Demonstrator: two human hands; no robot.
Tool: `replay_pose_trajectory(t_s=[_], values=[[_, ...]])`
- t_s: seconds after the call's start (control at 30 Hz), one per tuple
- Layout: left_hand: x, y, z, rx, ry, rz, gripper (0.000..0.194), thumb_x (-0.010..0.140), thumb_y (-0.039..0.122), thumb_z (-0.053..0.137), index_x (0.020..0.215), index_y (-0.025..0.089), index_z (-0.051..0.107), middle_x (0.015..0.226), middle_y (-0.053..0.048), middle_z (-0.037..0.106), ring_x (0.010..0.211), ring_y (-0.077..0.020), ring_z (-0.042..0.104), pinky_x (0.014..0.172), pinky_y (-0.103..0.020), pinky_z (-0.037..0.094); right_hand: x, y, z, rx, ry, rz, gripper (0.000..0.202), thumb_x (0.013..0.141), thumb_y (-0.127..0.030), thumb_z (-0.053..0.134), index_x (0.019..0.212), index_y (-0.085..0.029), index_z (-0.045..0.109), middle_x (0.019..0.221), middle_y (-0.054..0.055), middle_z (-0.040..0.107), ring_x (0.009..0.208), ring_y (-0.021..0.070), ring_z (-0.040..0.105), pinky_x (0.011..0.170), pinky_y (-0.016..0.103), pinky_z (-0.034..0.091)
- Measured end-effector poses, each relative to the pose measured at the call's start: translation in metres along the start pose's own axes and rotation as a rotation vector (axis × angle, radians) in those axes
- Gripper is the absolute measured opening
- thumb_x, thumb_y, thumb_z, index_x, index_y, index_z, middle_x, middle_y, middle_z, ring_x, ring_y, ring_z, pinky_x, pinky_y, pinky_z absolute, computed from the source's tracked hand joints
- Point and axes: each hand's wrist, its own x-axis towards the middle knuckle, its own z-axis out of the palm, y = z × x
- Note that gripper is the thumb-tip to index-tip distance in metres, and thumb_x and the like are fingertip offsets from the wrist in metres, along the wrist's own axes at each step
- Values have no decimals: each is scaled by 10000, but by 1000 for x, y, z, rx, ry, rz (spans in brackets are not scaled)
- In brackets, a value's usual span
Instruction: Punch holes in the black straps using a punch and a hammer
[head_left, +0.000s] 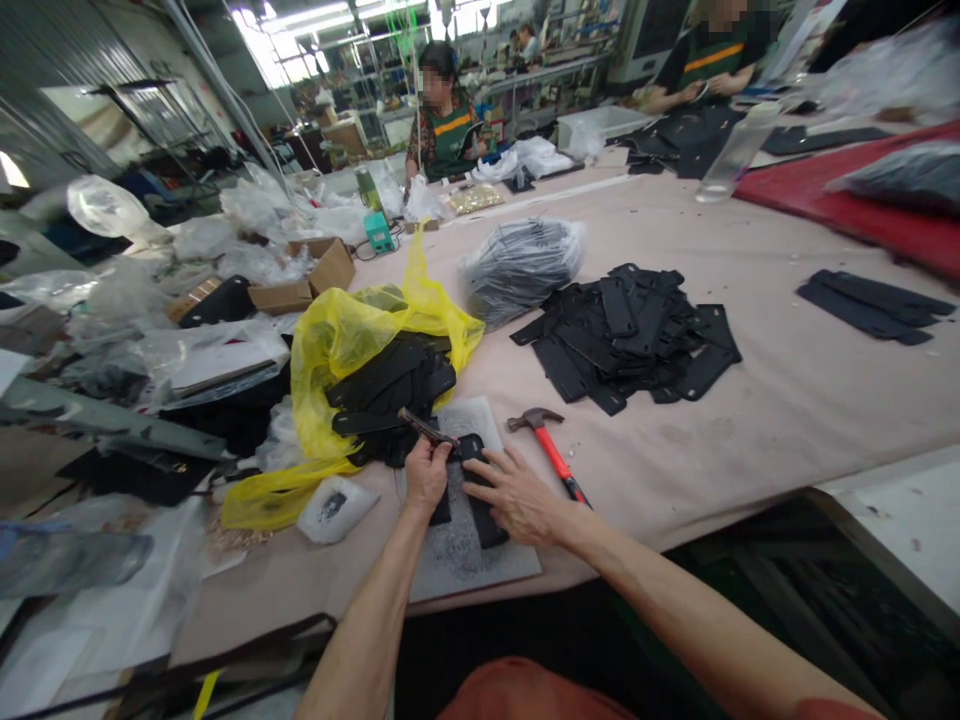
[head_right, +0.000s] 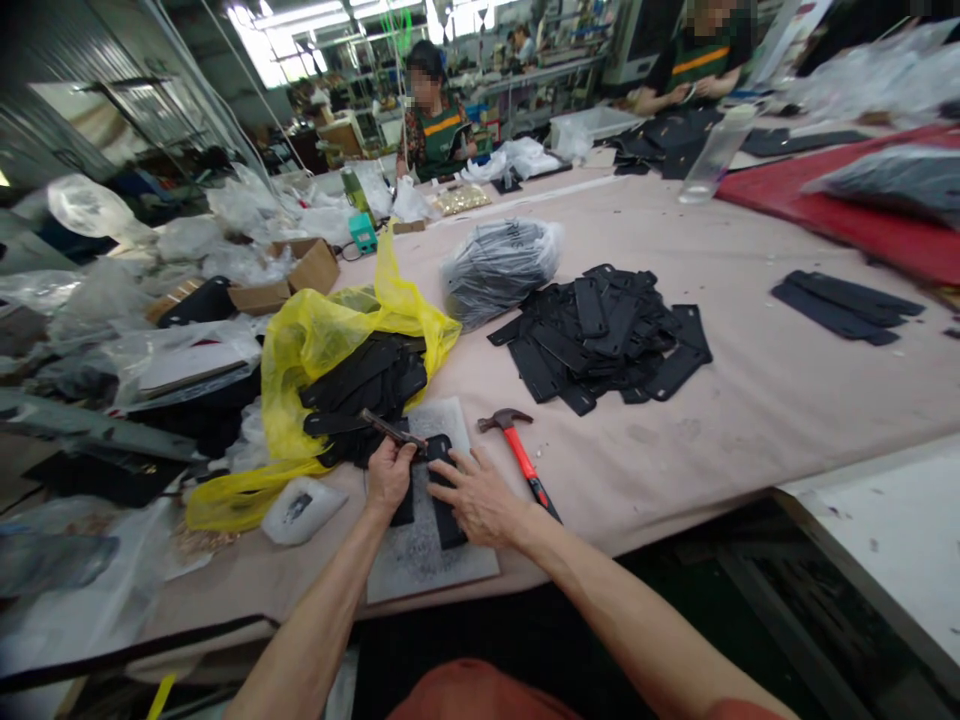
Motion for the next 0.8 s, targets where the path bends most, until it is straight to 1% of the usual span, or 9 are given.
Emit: replay_pose_trajectory(t_s=[0.1, 0.17, 0.27, 0.4, 0.5, 0.57, 0.63, 0.7, 0.8], values=[[0, -2, 0, -19, 26, 6, 194, 868, 335, 559, 925, 192, 676, 888, -45, 738, 813, -187, 687, 784, -288, 527, 6, 10, -6, -5, -63, -151, 539, 843, -295, 596, 1375, -276, 514, 1463, 57, 457, 1411, 332, 246, 1148, 572, 119], [-1, -3, 0, -40, 35, 3, 195, 869, 339, 561, 926, 191, 676, 891, -44, 739, 804, -184, 687, 776, -285, 531, 8, 13, -8, -18, -75, -160, 523, 856, -334, 606, 1368, -279, 518, 1444, 59, 475, 1399, 325, 271, 1153, 573, 94], [-2, -5, 0, -77, 46, -13, 190, 864, 335, 566, 924, 190, 672, 888, -45, 740, 790, -183, 689, 757, -282, 536, 9, 11, -10, -26, -76, -111, 525, 836, -369, 647, 1341, -277, 539, 1422, 70, 484, 1370, 321, 314, 1152, 574, 86], [-2, -8, 0, -86, 57, -20, 178, 853, 328, 572, 918, 192, 667, 872, -44, 737, 790, -187, 687, 755, -282, 532, 1, 4, -6, -21, -37, 59, 520, 819, -366, 668, 1311, -241, 554, 1470, 100, 420, 1389, 337, 278, 1137, 567, 158], [-2, -10, 0, -88, 50, -13, 177, 851, 330, 574, 924, 198, 668, 882, -45, 738, 801, -191, 688, 766, -284, 530, -6, 0, 2, -43, 11, 161, 510, 831, -361, 652, 1311, -232, 541, 1492, 106, 400, 1394, 352, 267, 1131, 594, 161], [-2, -12, 0, -99, 49, -13, 180, 851, 335, 574, 923, 200, 668, 889, -47, 739, 808, -193, 689, 769, -285, 530, -9, -2, 5, -62, 56, 214, 591, 825, -370, 660, 1369, -218, 485, 1505, 120, 384, 1405, 355, 254, 1138, 587, 168], [-2, -13, 0, -108, 48, -16, 185, 851, 340, 574, 922, 201, 671, 893, -48, 740, 823, -196, 691, 773, -284, 530, -11, -2, 8, -79, 135, 317, 717, 800, -396, 689, 1423, -169, 416, 1521, 165, 342, 1411, 363, 248, 1135, 558, 218], [-3, -13, 0, -111, 47, -20, 189, 849, 345, 575, 919, 200, 675, 894, -48, 742, 836, -197, 692, 776, -282, 529, -13, -3, 10, -85, 228, 474, 795, 781, -432, 705, 1434, -117, 380, 1503, 217, 338, 1387, 380, 294, 1099, 535, 301], [-3, -12, 0, -113, 44, -23, 191, 844, 343, 579, 916, 195, 677, 885, -47, 743, 827, -195, 689, 771, -279, 527, -16, -4, 22, -31, 331, 694, 768, 797, -461, 675, 1404, -90, 385, 1370, 235, 474, 1274, 377, 450, 993, 500, 425]])
